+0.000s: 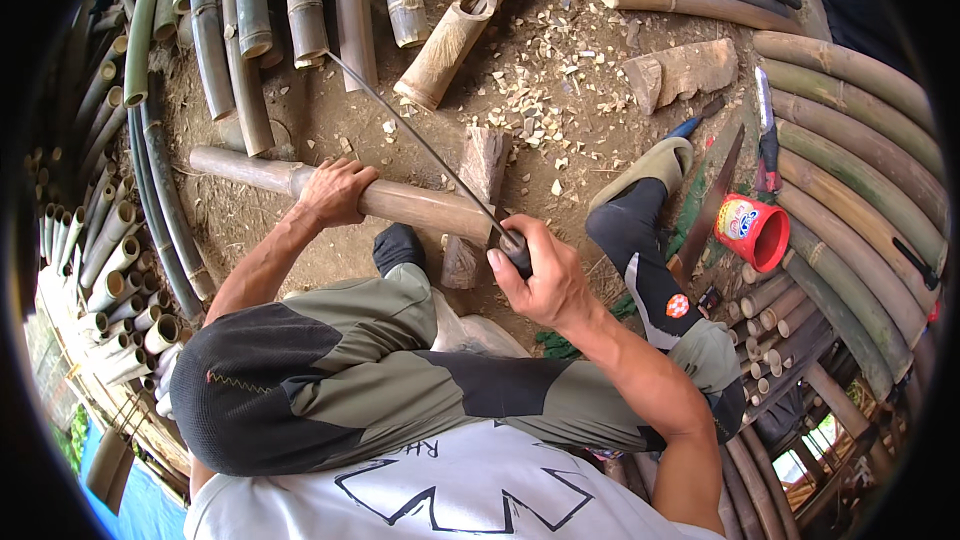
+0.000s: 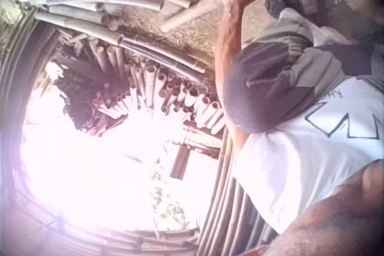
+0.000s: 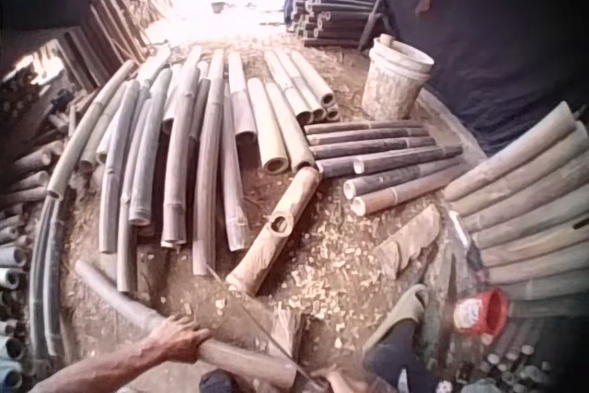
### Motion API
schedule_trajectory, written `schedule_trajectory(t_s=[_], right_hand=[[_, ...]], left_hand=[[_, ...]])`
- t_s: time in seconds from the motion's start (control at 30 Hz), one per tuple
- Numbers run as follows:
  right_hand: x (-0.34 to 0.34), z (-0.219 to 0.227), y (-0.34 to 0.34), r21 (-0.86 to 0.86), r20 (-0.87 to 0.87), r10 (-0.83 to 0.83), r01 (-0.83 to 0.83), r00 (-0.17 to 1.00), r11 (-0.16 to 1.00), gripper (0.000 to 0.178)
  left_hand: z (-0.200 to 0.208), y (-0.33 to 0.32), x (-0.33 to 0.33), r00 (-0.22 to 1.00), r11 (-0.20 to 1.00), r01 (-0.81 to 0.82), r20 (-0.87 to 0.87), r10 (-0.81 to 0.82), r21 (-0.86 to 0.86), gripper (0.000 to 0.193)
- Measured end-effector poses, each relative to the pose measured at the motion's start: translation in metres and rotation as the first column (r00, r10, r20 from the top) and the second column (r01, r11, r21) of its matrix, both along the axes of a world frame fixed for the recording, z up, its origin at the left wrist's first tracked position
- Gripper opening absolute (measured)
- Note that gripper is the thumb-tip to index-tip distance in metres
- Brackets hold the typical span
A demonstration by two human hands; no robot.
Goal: The person sits on the ground and uses a knife to shave the outer layer off several bamboo poles. They pick up a pole, secure it with their foot, and scrape the surface with the knife, then place the finished piece aside and repeat the process with another pole.
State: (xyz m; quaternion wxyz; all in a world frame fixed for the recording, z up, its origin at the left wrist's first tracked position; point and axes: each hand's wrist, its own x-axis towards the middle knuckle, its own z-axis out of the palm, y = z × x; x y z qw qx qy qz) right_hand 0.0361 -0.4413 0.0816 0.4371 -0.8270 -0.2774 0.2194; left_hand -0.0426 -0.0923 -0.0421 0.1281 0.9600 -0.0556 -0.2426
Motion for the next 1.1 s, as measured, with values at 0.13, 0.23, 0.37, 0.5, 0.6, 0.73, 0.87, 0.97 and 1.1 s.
schedule_trajectory(t_s=[0.13, 0.23, 0.37, 0.5, 0.6, 0.73, 0.87, 0.97, 1.1], right_hand=[[-0.003, -0.070, -0.034, -0.291, 0.000, 0.111, -0.106, 0.994, 0.951, 0.034], [0.017, -0.056, -0.026, -0.390, -0.146, 0.123, -0.172, 0.982, 0.905, 0.034], [0.008, -0.001, 0.012, 0.031, 0.025, 0.031, -0.032, 0.999, 0.999, 0.033], [0.002, -0.073, -0.031, -0.339, -0.066, 0.094, -0.111, 0.993, 0.934, 0.035], [0.025, -0.072, -0.031, -0.455, -0.196, 0.111, -0.191, 0.974, 0.870, 0.037], [0.010, -0.007, 0.006, 0.030, -0.018, 0.006, -0.005, 1.000, 1.000, 0.034], [0.004, -0.068, -0.032, -0.226, 0.101, 0.122, -0.097, 0.987, 0.969, 0.033], [0.025, -0.056, -0.026, -0.418, -0.198, 0.124, -0.198, 0.972, 0.887, 0.035], [0.011, -0.004, 0.001, -0.016, -0.061, 0.015, -0.016, 0.998, 1.000, 0.032]], left_hand=[[-0.005, 0.002, 0.000, 1.000, 0.999, 0.003, -0.024, -0.004, -0.038, 0.048], [-0.006, 0.000, 0.005, 1.000, 1.000, 0.025, 0.014, -0.025, -0.014, 0.046], [-0.008, -0.001, -0.013, 0.991, 1.000, -0.020, 0.132, 0.022, -0.016, 0.047], [-0.005, -0.005, -0.010, 0.982, 1.000, -0.021, 0.187, 0.023, -0.008, 0.048], [-0.010, 0.001, -0.006, 0.945, 1.000, -0.026, 0.325, 0.027, -0.007, 0.048], [-0.020, -0.006, -0.031, 0.914, 0.999, -0.044, 0.404, 0.035, 0.013, 0.047], [-0.016, -0.014, -0.027, 0.882, 0.997, -0.071, 0.466, 0.064, -0.002, 0.038], [-0.024, -0.014, -0.031, 0.812, 0.997, -0.063, 0.583, 0.032, 0.034, 0.030], [-0.023, -0.018, -0.038, 0.825, 0.995, -0.100, 0.562, 0.064, 0.032, 0.038]])
